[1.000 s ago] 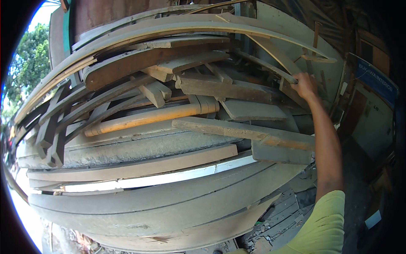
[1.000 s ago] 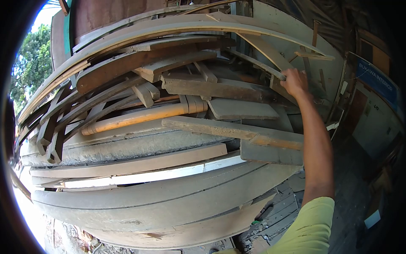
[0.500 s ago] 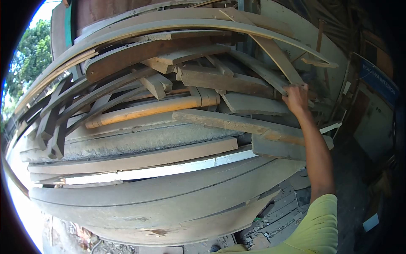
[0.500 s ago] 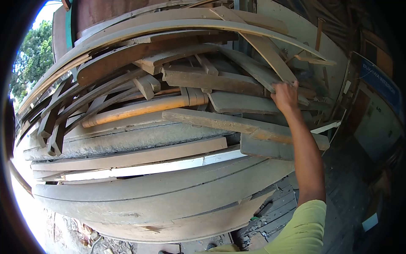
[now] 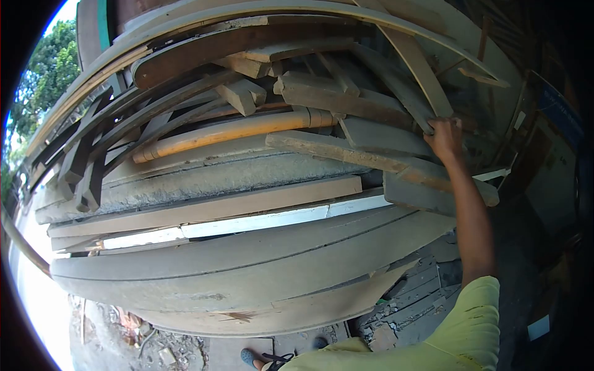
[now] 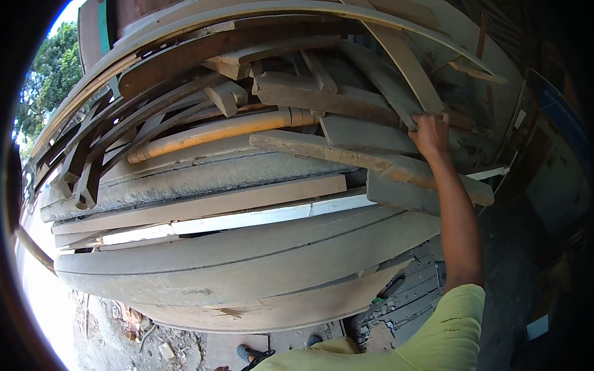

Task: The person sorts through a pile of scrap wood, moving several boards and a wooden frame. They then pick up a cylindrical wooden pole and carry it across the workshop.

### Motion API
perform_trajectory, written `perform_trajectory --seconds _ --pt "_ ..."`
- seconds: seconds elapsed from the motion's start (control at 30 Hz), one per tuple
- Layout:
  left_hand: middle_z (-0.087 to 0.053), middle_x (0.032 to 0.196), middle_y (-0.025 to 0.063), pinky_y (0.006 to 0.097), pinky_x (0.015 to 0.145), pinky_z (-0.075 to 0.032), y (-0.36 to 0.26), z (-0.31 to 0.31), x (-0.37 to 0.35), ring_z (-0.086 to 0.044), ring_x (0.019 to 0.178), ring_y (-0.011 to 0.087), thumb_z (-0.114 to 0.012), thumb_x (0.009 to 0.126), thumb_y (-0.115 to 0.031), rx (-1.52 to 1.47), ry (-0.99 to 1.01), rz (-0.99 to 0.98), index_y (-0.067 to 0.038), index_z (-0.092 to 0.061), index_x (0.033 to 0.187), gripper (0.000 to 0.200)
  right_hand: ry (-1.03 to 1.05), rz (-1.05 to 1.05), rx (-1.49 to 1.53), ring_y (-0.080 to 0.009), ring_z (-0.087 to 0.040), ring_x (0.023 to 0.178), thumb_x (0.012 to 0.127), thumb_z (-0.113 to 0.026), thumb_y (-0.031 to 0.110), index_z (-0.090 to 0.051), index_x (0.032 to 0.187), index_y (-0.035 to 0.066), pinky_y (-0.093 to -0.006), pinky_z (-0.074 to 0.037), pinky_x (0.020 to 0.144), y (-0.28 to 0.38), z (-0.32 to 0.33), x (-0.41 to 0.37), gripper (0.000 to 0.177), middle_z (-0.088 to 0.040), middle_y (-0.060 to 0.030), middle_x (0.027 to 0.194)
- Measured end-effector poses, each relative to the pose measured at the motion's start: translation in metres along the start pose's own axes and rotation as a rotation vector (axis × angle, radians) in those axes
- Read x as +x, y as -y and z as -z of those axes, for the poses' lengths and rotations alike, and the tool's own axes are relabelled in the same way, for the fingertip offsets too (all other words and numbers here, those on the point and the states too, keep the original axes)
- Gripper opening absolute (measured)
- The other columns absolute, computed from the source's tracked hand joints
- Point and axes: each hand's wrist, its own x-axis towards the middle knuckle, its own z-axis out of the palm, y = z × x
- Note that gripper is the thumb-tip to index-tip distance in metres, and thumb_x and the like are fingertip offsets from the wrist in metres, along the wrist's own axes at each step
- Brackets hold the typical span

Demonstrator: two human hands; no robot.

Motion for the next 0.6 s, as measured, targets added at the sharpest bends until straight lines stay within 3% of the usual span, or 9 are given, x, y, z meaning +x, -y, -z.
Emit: perform_trajectory --seconds 0.47,0.6 --pt "-0.066 0.094 0.0098 0.043 0.061 -0.053 0.002 -0.016 0.028 -0.066 0.072 0.0242 -0.058 0.091 -0.03 0.046 -0.055 0.104 -0.004 -0.055 0.111 0.033 -0.069 -0.073 -0.019 -0.0254 -0.058 0.107 0.072 -0.077 0.017 -0.066 0.109 0.008 -0.0435 -0.036 0.095 0.004 -0.017 -0.01 0.04 -0.066 -0.0099 0.104" --pt "-0.067 0.092 0.0085 0.0384 0.059 -0.053 -0.007 -0.027 0.006 -0.066 0.072 0.0221 -0.058 0.091 -0.029 0.039 -0.144 0.11 -0.004 -0.058 0.108 0.031 -0.034 -0.095 -0.109 -0.0276 -0.056 0.111 0.079 -0.07 0.019 -0.062 0.116 0.01 -0.0462 -0.036 0.099 0.006 -0.02 -0.016 0.039 -0.064 -0.0114 0.109"
